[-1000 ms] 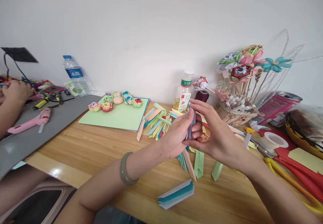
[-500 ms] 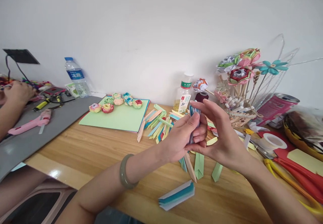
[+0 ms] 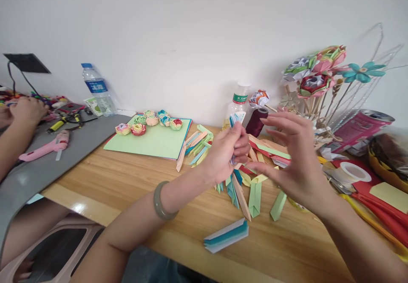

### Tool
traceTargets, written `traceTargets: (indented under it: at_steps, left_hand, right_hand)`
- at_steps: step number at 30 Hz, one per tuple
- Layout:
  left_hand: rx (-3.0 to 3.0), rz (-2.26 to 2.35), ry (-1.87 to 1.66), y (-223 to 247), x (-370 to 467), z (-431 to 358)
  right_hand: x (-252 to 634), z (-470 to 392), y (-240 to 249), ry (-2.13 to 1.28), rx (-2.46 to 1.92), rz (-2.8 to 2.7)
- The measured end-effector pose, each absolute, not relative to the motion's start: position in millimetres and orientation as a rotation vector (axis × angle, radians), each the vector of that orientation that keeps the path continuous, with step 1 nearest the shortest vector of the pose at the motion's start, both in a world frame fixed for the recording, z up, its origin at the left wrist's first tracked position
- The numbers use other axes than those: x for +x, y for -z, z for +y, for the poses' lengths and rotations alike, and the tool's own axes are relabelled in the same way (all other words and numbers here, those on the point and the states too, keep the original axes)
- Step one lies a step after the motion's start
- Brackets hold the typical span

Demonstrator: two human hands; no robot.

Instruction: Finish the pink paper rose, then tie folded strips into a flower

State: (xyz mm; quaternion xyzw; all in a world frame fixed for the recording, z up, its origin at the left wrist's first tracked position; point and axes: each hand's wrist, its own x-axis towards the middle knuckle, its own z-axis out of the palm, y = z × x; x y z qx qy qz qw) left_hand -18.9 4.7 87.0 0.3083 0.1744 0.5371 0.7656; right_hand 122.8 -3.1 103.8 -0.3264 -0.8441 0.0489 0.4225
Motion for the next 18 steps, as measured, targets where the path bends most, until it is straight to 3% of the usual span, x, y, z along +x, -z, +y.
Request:
traceTargets:
  at_steps: [2, 6, 12, 18]
  left_hand:
    - [0.613, 0.393, -1.193, -88.0, -26.6, 13.2]
    - [0.538, 0.431, -1.218, -91.4, -38.2, 24.6]
    - [0.52, 0.381, -1.227, -93.5, -43.1, 27.2]
    - [0.501, 0.391, -1.217, -93.8, -43.1, 26.4]
  right_hand:
    - [125.8, -9.7, -109.3, -0.253, -0.873, -2.206]
    - [120.0, -29.3, -104.1, -0.736, -0.707, -2.926]
    - [91.0, -46.1, -73.8, -0.559, -0.736, -3.304]
    - [87.1, -38.8, -65.6, -0.64, -0.784, -3.303]
